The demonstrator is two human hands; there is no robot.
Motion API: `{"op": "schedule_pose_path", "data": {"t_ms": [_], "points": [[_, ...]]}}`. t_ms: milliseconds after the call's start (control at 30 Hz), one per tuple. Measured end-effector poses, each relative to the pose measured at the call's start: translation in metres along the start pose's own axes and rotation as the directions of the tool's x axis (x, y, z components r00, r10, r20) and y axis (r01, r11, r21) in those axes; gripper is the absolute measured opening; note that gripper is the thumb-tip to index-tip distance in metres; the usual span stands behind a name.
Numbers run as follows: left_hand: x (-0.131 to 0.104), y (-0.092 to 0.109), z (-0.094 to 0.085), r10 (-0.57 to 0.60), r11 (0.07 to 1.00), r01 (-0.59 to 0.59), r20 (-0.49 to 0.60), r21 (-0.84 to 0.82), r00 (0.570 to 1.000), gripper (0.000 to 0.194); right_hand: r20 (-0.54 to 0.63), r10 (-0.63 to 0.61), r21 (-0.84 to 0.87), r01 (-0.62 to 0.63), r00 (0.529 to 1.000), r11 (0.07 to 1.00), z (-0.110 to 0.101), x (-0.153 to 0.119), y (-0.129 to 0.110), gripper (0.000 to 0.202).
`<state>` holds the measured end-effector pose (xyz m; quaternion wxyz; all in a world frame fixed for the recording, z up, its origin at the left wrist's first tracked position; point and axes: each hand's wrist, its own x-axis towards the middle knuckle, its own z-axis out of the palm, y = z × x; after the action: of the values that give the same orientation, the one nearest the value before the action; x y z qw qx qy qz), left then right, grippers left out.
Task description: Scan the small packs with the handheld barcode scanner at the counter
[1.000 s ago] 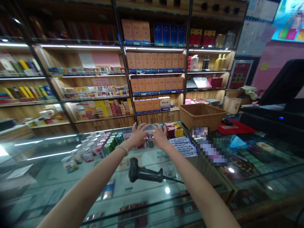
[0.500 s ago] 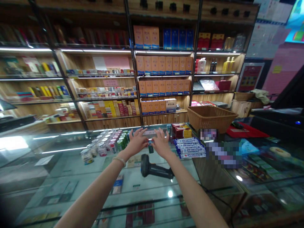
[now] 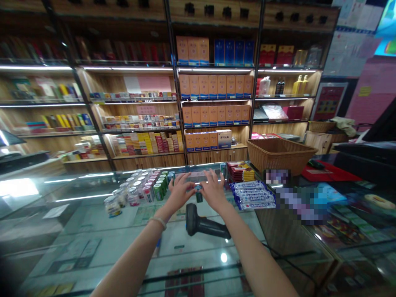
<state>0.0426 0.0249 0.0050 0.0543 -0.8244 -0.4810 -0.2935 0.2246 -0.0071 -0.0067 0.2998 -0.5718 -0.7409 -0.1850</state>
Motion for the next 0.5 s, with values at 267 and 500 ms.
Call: {"op": "schedule_pose_path", "data": {"t_ms": [267, 500], "points": [[-0.005, 0.002, 0.006, -0.053, 0.998, 0.053, -0.014, -0.023, 0.998, 0.014, 0.012, 0.009, 0.056, -0.009, 1.000, 0.998, -0.002, -0.003, 0.000, 0.016], [-0.011, -0.003, 0.006, -0.075, 0.997, 0.075, 0.015, -0.006, 0.997, 0.012, -0.060, 0.178, 0.206, -0.163, 0.982, 0.965, -0.007, -0.001, 0.005, 0.018]]}}
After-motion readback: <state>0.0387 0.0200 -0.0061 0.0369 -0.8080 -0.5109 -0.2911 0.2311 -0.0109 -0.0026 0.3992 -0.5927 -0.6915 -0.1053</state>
